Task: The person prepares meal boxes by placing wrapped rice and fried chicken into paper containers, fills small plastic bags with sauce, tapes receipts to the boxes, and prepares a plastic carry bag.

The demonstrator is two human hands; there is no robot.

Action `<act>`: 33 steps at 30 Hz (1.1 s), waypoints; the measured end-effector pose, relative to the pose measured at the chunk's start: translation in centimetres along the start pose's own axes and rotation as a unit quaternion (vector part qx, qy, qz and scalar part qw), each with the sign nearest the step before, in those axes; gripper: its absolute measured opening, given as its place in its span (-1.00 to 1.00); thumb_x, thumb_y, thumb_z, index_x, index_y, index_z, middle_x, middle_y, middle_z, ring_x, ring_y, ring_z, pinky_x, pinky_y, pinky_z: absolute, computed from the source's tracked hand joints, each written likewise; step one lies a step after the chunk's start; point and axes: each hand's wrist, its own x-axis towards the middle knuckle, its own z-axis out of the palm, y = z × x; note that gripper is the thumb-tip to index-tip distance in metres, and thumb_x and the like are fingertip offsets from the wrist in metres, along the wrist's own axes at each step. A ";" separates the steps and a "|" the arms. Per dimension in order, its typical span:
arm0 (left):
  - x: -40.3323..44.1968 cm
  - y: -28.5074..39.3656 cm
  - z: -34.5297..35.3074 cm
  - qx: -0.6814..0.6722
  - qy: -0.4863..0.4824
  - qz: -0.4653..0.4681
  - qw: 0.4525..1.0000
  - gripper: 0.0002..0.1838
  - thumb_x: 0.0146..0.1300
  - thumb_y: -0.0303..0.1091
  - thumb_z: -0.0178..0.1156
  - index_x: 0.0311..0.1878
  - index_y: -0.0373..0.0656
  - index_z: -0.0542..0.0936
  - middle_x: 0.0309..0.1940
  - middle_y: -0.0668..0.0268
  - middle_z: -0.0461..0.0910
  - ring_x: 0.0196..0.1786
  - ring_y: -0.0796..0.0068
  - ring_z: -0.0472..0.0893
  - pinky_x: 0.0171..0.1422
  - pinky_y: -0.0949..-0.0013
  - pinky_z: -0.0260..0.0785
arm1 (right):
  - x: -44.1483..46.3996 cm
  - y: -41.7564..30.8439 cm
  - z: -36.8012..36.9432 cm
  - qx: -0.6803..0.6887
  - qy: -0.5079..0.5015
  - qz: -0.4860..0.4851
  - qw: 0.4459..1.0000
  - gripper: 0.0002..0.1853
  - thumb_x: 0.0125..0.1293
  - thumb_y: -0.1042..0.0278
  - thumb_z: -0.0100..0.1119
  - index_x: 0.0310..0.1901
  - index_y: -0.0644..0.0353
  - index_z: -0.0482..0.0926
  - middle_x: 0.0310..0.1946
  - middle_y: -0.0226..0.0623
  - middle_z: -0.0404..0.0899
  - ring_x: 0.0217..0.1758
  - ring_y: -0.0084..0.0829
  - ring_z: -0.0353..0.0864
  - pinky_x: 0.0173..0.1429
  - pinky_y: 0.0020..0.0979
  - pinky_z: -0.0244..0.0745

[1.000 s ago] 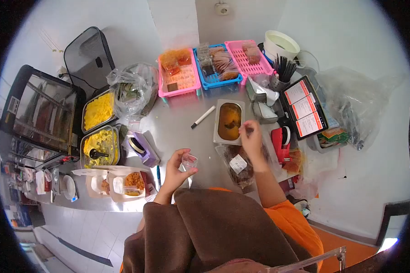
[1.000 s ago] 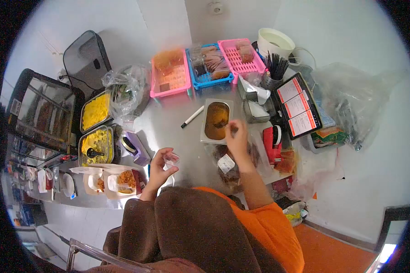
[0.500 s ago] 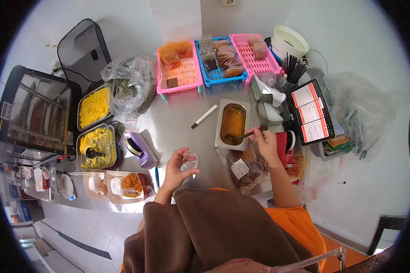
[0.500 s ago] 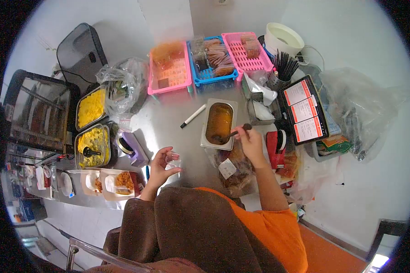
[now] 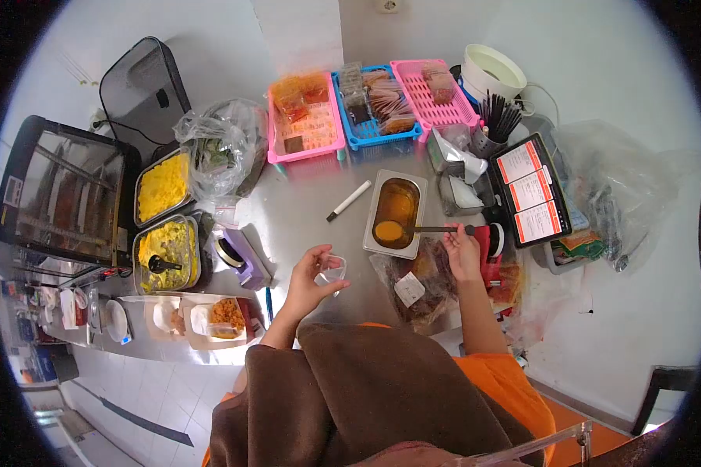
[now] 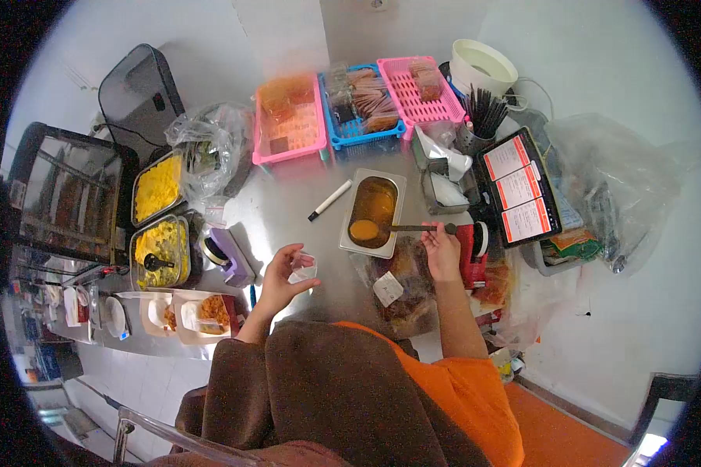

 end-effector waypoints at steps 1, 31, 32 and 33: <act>0.5 -0.1 0.2 0.015 -0.002 0.009 1.000 -0.25 -0.14 -0.55 0.45 0.16 -0.23 0.29 -0.13 0.25 0.49 -0.01 0.41 0.50 0.13 0.32 0.37 | -0.1 -0.2 0.1 0.009 0.000 0.004 1.000 -0.74 0.36 0.24 0.02 -0.20 0.33 0.47 -0.18 -0.09 0.56 -0.24 -0.45 0.52 -0.13 -0.45 0.50; 9.3 2.5 7.4 0.073 -0.002 0.098 0.993 -0.44 -0.17 -0.46 0.49 -0.08 -0.26 0.41 -0.41 0.39 0.44 -0.27 0.58 0.52 -0.15 0.44 0.43 | -11.8 -10.6 9.9 -0.291 -0.213 -0.560 0.745 -0.82 0.32 0.36 0.05 -0.23 0.32 0.51 -0.32 -0.11 0.63 -0.34 -0.33 0.59 -0.23 -0.44 0.47; 9.4 2.3 7.4 0.081 -0.002 0.106 0.991 -0.45 -0.16 -0.46 0.48 -0.08 -0.26 0.42 -0.40 0.38 0.45 -0.27 0.58 0.53 -0.15 0.44 0.43 | -12.1 -10.8 10.0 -0.310 -0.231 -0.580 0.717 -0.84 0.31 0.38 0.08 -0.24 0.31 0.51 -0.31 -0.10 0.64 -0.33 -0.30 0.61 -0.23 -0.43 0.47; 9.4 2.2 7.4 0.090 -0.002 0.114 0.989 -0.45 -0.15 -0.47 0.48 -0.07 -0.27 0.43 -0.38 0.38 0.47 -0.27 0.57 0.54 -0.16 0.44 0.43 | -12.4 -10.9 10.1 -0.323 -0.248 -0.590 0.697 -0.86 0.29 0.40 0.09 -0.24 0.31 0.51 -0.31 -0.10 0.64 -0.31 -0.28 0.61 -0.22 -0.42 0.48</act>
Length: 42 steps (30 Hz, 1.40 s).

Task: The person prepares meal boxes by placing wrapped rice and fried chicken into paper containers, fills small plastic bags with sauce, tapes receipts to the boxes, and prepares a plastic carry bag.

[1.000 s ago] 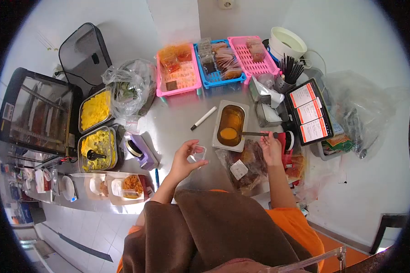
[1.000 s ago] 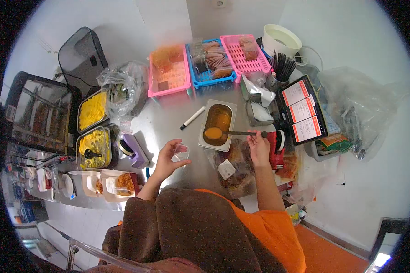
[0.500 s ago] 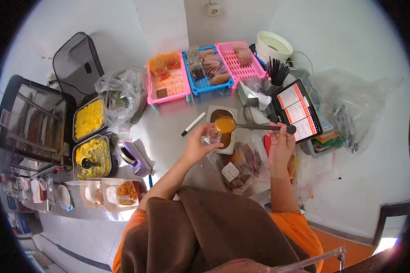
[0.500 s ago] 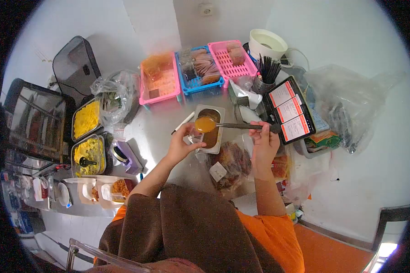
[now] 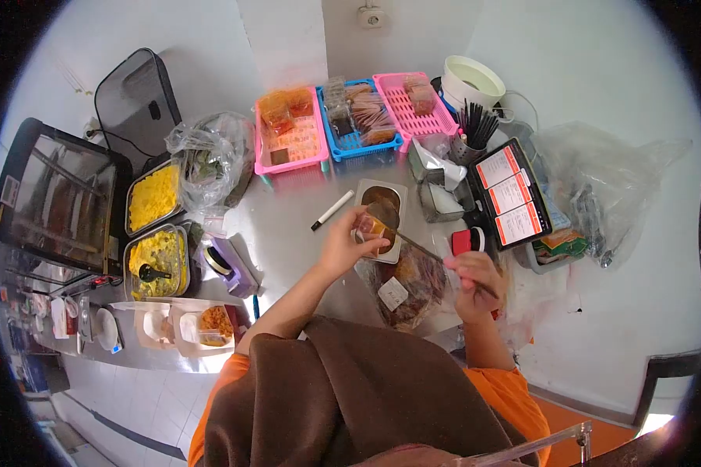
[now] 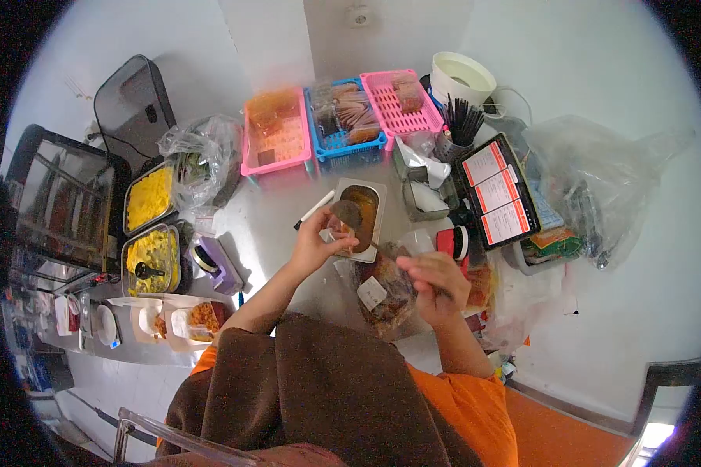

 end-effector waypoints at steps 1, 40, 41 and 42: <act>0.0 0.0 0.0 0.004 -0.007 0.000 1.000 -0.40 -0.15 -0.42 0.49 -0.02 -0.29 0.41 -0.36 0.34 0.48 -0.24 0.55 0.54 -0.14 0.43 0.43 | 0.1 -0.2 -0.1 -0.007 -0.021 -0.021 1.000 -0.87 0.27 0.41 0.11 -0.25 0.30 0.51 -0.30 -0.09 0.64 -0.29 -0.27 0.62 -0.22 -0.40 0.49; -8.7 6.9 -5.8 -0.022 0.095 -0.011 0.995 -0.70 0.03 -0.35 0.38 -0.21 -0.31 0.59 -0.34 0.28 0.64 -0.26 0.53 0.58 -0.12 0.41 0.44 | -0.1 -1.3 9.4 0.112 -0.181 0.209 0.955 -0.87 0.18 0.60 0.14 -0.21 0.30 0.55 -0.26 -0.28 0.55 -0.18 -0.43 0.57 -0.08 -0.45 0.46; -9.4 7.8 -6.2 -0.041 0.089 -0.047 0.994 -0.75 0.06 -0.36 0.36 -0.26 -0.32 0.61 -0.37 0.30 0.64 -0.29 0.56 0.58 -0.15 0.45 0.44 | -0.3 -1.3 9.6 0.150 -0.175 0.237 0.944 -0.86 0.19 0.61 0.14 -0.19 0.31 0.54 -0.25 -0.30 0.56 -0.18 -0.47 0.57 -0.07 -0.47 0.47; -9.9 8.5 -6.4 -0.061 0.083 -0.084 0.991 -0.79 0.08 -0.37 0.34 -0.30 -0.33 0.63 -0.39 0.32 0.64 -0.32 0.60 0.58 -0.18 0.48 0.44 | -0.4 -1.5 10.1 0.222 -0.151 0.265 0.926 -0.85 0.20 0.60 0.14 -0.18 0.31 0.54 -0.26 -0.29 0.57 -0.17 -0.47 0.57 -0.07 -0.48 0.46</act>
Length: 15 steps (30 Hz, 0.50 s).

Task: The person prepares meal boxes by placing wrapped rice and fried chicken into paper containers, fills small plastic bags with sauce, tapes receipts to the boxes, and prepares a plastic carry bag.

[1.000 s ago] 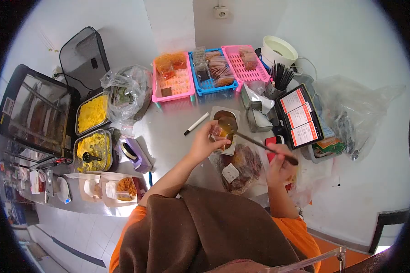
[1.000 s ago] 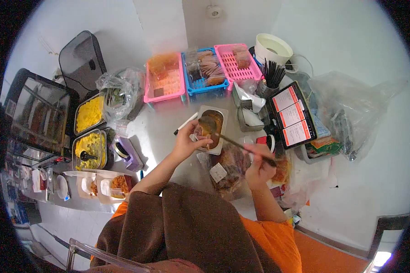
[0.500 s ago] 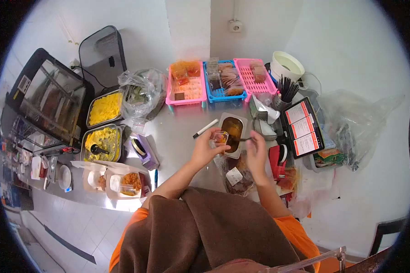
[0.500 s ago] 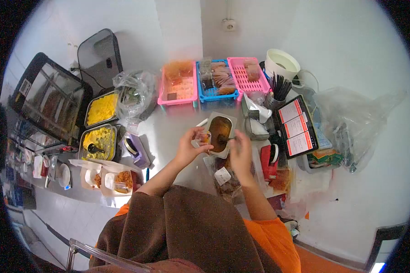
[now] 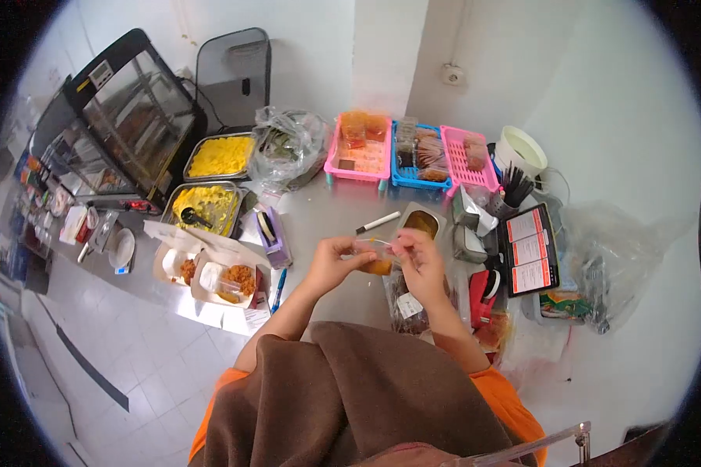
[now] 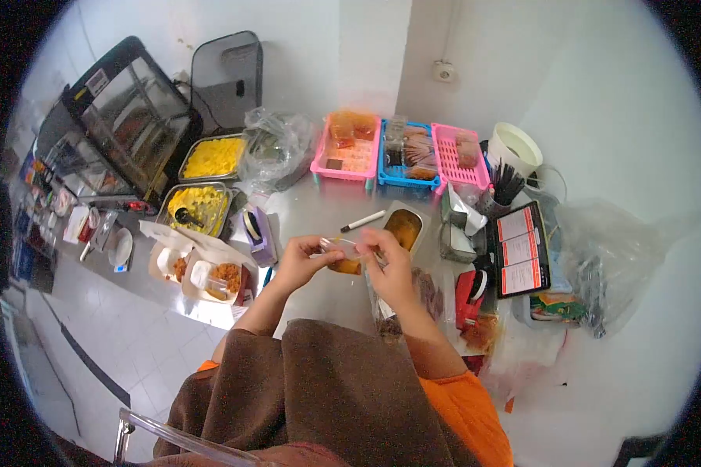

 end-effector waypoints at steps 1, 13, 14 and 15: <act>-0.5 0.1 -0.1 -0.010 0.015 0.001 1.000 -0.81 0.11 -0.38 0.31 -0.30 -0.33 0.63 -0.39 0.32 0.64 -0.33 0.61 0.58 -0.20 0.49 0.44 | 0.1 -0.2 1.0 0.081 0.006 0.016 0.997 -0.84 0.21 0.59 0.14 -0.16 0.31 0.54 -0.27 -0.27 0.59 -0.16 -0.48 0.57 -0.07 -0.48 0.45; -6.8 2.3 -3.7 -0.055 0.144 0.025 0.988 -0.83 0.31 -0.40 0.08 -0.31 -0.32 0.56 -0.42 0.31 0.61 -0.27 0.59 0.57 -0.15 0.51 0.39 | 0.6 -0.4 5.7 0.140 -0.194 0.121 0.963 -0.77 0.36 0.35 0.02 -0.17 0.33 0.59 -0.34 -0.30 0.61 -0.27 -0.57 0.57 -0.15 -0.55 0.45; -7.4 2.3 -4.4 -0.052 0.140 0.037 0.988 -0.83 0.31 -0.41 0.07 -0.31 -0.32 0.56 -0.43 0.31 0.60 -0.28 0.58 0.58 -0.17 0.51 0.39 | 0.6 -0.6 6.5 0.135 -0.209 0.123 0.961 -0.77 0.36 0.35 0.01 -0.19 0.33 0.60 -0.34 -0.30 0.61 -0.28 -0.57 0.57 -0.16 -0.55 0.46; -8.1 2.3 -5.2 -0.049 0.136 0.049 0.988 -0.84 0.31 -0.42 0.07 -0.31 -0.32 0.56 -0.45 0.31 0.60 -0.30 0.57 0.58 -0.19 0.51 0.40 | 0.6 -1.2 7.4 0.140 -0.217 0.144 0.955 -0.78 0.35 0.37 0.03 -0.22 0.32 0.63 -0.35 -0.30 0.60 -0.24 -0.56 0.56 -0.16 -0.54 0.45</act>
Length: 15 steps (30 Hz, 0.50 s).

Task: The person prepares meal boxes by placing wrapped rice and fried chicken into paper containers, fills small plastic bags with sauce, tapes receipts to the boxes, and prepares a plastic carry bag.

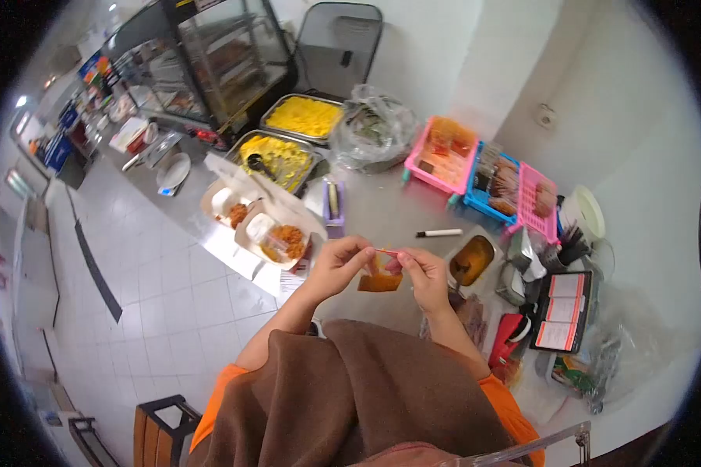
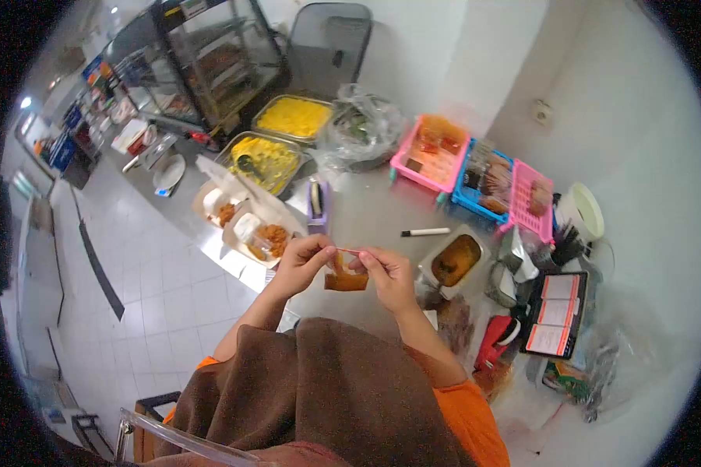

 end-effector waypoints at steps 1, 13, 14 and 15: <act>-0.5 0.3 -1.0 0.017 -0.004 0.014 1.000 -0.84 0.31 -0.42 0.07 -0.31 -0.32 0.56 -0.46 0.30 0.60 -0.32 0.56 0.58 -0.22 0.50 0.40 | 0.4 0.3 0.9 -0.006 -0.007 -0.008 1.000 -0.80 0.33 0.40 0.05 -0.23 0.32 0.62 -0.35 -0.31 0.59 -0.24 -0.56 0.56 -0.15 -0.55 0.44; -6.4 1.1 -17.8 0.231 0.021 0.134 0.963 -0.94 0.12 -0.49 0.17 -0.36 -0.27 0.57 -0.53 0.19 0.57 -0.48 0.30 0.58 -0.38 0.38 0.37 | 5.1 5.2 18.2 0.055 -0.055 0.026 0.997 -0.91 0.18 0.55 0.22 -0.28 0.35 0.60 -0.35 -0.37 0.53 -0.28 -0.62 0.52 -0.18 -0.58 0.43; -7.0 0.8 -19.4 0.224 0.029 0.117 0.967 -0.95 0.14 -0.49 0.17 -0.38 -0.27 0.57 -0.54 0.21 0.57 -0.48 0.34 0.58 -0.38 0.39 0.37 | 5.5 6.1 19.3 0.057 -0.051 0.043 0.996 -0.92 0.18 0.55 0.22 -0.29 0.35 0.60 -0.35 -0.38 0.53 -0.30 -0.62 0.51 -0.19 -0.58 0.43; -7.5 0.5 -21.0 0.216 0.036 0.099 0.971 -0.94 0.15 -0.50 0.16 -0.39 -0.27 0.56 -0.55 0.22 0.58 -0.48 0.37 0.59 -0.37 0.41 0.37 | 5.8 6.9 20.3 0.060 -0.045 0.059 0.995 -0.92 0.18 0.55 0.22 -0.30 0.35 0.60 -0.35 -0.38 0.53 -0.31 -0.62 0.51 -0.20 -0.58 0.43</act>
